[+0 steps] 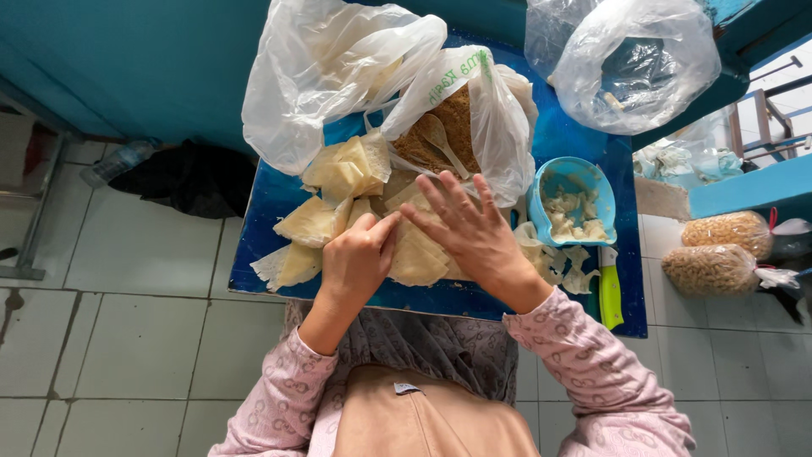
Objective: The person folds thin translucent wafer sheets around a spoonful of brown filling on a board, pressing the edges closed and stacking the finished folded pieces on the table. They occasionally reach into a plastic bag of filling with a spoon and discard scraps to the side.
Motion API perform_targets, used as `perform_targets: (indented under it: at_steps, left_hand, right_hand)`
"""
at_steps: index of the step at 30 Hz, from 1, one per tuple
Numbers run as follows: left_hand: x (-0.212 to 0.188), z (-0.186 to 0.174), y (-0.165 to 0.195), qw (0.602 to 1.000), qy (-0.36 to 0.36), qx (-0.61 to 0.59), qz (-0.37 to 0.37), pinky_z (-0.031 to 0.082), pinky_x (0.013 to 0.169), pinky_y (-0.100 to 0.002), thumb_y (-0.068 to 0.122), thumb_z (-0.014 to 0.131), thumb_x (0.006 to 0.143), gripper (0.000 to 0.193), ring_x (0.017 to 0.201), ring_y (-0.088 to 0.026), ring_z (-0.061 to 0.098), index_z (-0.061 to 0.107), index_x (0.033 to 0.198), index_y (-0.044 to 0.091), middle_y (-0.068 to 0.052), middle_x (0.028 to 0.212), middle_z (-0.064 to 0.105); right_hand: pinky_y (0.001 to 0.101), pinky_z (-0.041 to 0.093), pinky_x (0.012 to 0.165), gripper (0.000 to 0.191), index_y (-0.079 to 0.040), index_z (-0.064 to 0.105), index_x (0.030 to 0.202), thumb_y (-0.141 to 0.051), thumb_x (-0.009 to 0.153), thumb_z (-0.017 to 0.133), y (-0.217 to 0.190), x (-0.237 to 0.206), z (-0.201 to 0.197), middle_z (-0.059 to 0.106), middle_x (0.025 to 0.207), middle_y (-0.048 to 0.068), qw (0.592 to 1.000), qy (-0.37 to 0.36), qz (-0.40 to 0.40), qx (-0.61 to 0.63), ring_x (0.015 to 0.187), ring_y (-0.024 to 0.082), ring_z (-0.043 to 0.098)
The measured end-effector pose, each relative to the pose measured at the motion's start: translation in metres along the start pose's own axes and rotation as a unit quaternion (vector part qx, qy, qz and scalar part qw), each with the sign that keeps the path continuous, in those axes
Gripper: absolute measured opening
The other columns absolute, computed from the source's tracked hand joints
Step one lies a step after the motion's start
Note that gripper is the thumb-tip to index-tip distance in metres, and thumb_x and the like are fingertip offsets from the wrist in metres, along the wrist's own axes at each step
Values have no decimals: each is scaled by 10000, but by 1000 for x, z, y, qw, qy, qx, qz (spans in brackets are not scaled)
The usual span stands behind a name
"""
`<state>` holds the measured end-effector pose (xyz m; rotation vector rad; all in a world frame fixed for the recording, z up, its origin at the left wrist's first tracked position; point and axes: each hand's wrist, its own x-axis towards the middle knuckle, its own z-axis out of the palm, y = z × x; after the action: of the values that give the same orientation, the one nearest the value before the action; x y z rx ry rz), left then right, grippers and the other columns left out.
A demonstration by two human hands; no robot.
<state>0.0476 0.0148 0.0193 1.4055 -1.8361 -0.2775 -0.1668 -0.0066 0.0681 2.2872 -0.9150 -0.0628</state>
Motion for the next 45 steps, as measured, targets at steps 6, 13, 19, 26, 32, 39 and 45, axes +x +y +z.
perform_targets:
  at_steps: [6,13,19,26,32,39,45]
  left_hand:
    - [1,0,-2,1000,-2,-8,1,526,560,-398,202,673,964,191,686,-283,671,755,1134,175,-59,805,607]
    - [1,0,-2,1000,2,-12,-1,525,556,-397,194,685,951,202,685,-286,669,762,1137,175,-60,800,608]
    - [1,-3,1,1000,7,-6,5,527,567,-403,192,678,949,201,691,-295,668,761,1132,177,-66,803,609]
    - [1,-4,4,1000,4,5,4,529,582,-412,217,681,959,187,703,-308,666,765,1125,195,-56,824,627]
    - [-2,-1,4,1000,-12,14,-5,528,580,-413,212,681,962,203,681,-307,655,766,1146,200,-53,824,630]
    - [-3,-3,6,1000,-14,16,-10,530,582,-403,211,683,983,183,675,-300,652,766,1145,191,-61,826,622]
    - [-3,-3,5,1000,7,14,17,524,581,-410,199,679,963,189,698,-311,661,767,1130,184,-57,833,628]
  right_hand:
    - [570,75,1266,755,-330,325,1658,-149,968,572,6,13,16,212,1731,65,996,-66,26,61,1586,306,184]
    - [615,74,1215,765,-326,326,1606,-91,914,551,18,19,30,180,1693,76,973,-108,65,194,1552,351,144]
    - [565,102,1285,712,-221,454,1569,10,902,548,21,-12,2,226,1727,102,971,-62,134,188,1609,323,153]
    - [629,73,1240,620,-100,453,1577,-437,1060,509,18,-103,-7,188,1711,231,871,3,406,277,1587,451,110]
    - [657,51,1258,685,-110,465,1570,-566,1073,347,-11,-145,-5,162,1733,218,836,-4,447,319,1602,475,94]
    - [667,100,1289,702,-63,356,1651,-24,952,410,-6,-147,1,124,1759,229,834,37,486,257,1631,482,94]
    - [643,122,1232,721,-123,470,1615,-34,910,593,-18,-144,-16,207,1744,136,904,-203,372,-52,1589,415,174]
